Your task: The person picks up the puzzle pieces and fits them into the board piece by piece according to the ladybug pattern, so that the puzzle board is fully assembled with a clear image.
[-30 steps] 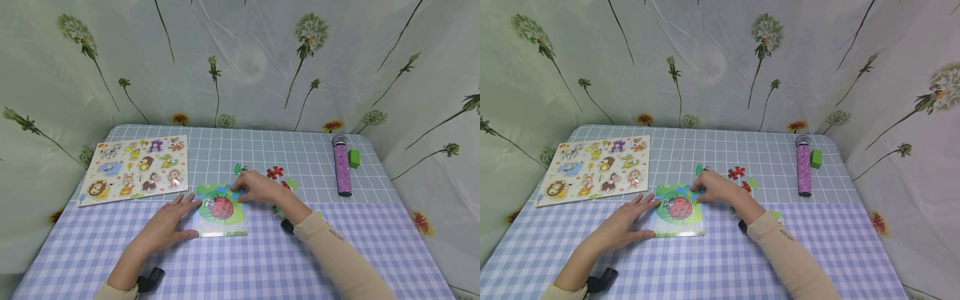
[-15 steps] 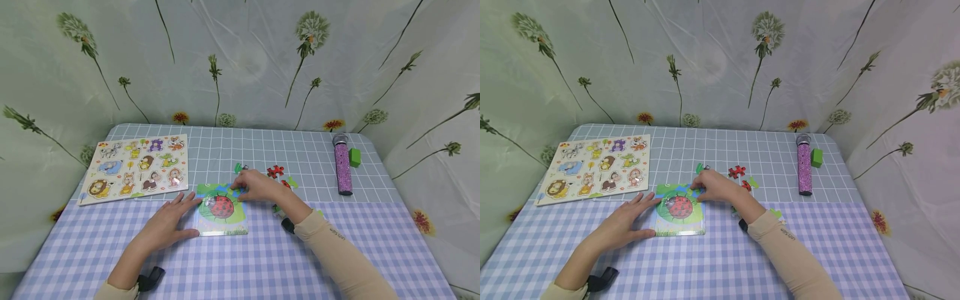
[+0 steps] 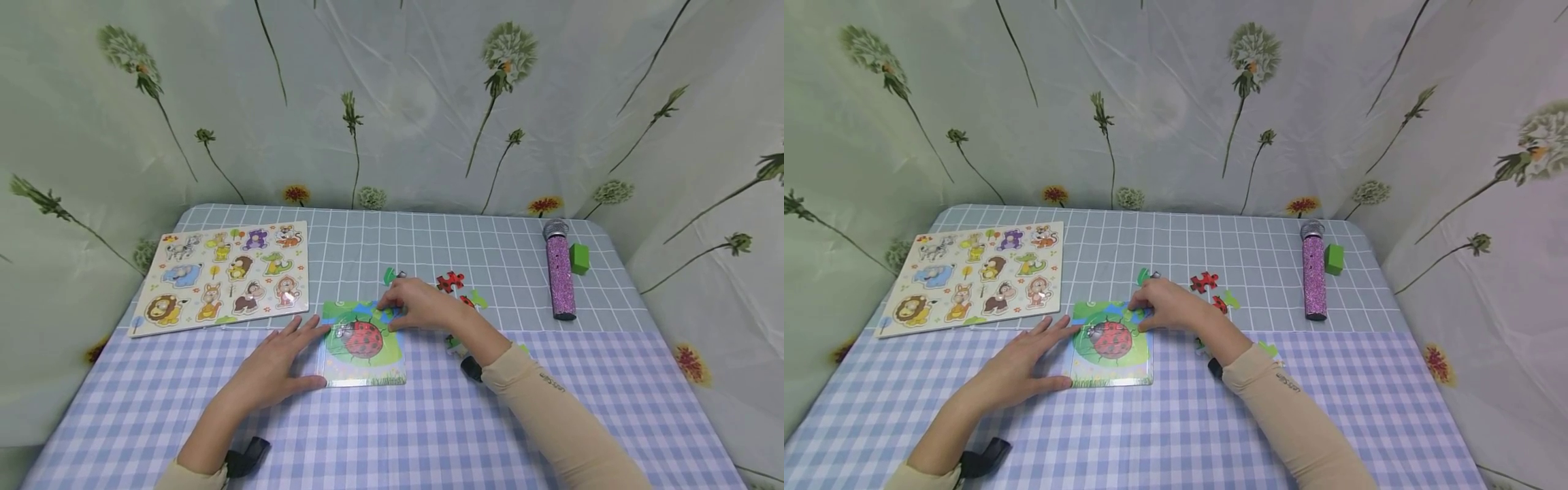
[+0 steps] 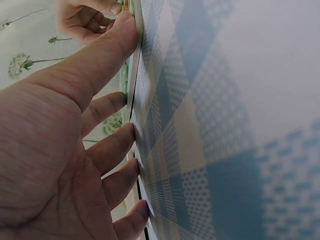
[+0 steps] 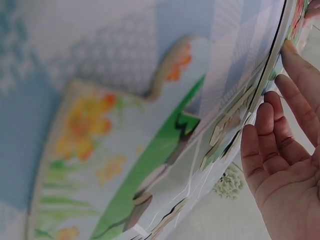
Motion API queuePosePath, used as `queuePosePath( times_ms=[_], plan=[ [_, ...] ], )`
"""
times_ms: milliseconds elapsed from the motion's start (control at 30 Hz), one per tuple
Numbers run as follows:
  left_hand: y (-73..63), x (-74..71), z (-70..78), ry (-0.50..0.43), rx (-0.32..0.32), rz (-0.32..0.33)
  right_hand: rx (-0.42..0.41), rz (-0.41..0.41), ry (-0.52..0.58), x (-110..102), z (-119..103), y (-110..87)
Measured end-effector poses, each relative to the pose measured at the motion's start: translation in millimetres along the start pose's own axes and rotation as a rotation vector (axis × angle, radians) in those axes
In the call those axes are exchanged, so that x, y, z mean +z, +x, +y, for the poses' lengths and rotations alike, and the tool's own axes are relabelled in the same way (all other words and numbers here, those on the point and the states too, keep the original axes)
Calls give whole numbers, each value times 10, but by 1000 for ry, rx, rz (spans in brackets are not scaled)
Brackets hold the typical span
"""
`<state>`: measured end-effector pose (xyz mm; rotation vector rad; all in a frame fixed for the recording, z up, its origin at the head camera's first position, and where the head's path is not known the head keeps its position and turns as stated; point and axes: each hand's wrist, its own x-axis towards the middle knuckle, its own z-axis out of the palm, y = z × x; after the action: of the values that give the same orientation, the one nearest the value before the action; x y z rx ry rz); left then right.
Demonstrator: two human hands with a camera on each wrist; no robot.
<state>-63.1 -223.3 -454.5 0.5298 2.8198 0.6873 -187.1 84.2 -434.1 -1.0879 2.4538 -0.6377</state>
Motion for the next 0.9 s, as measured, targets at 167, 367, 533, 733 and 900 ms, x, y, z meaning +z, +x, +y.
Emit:
queuePosePath(
  times_ms=[167, 367, 533, 733, 900],
  plan=[
    [-16, -5, 17, -15, 3, 5, 29, 28, 8, -48, 9, -16],
    [-23, -11, 25, -14, 6, 13, 83, 96, -30, -123, 60, -2],
    [-28, -6, 19, -11, 4, 13, 120, 135, -49, -152, 116, 32],
    [-24, -8, 24, -7, 1, 15, 208, 181, -31, -170, 171, 88],
    [-21, -1, 16, -5, -2, 12, 255, 195, -43, -187, 198, 138]
  ],
)
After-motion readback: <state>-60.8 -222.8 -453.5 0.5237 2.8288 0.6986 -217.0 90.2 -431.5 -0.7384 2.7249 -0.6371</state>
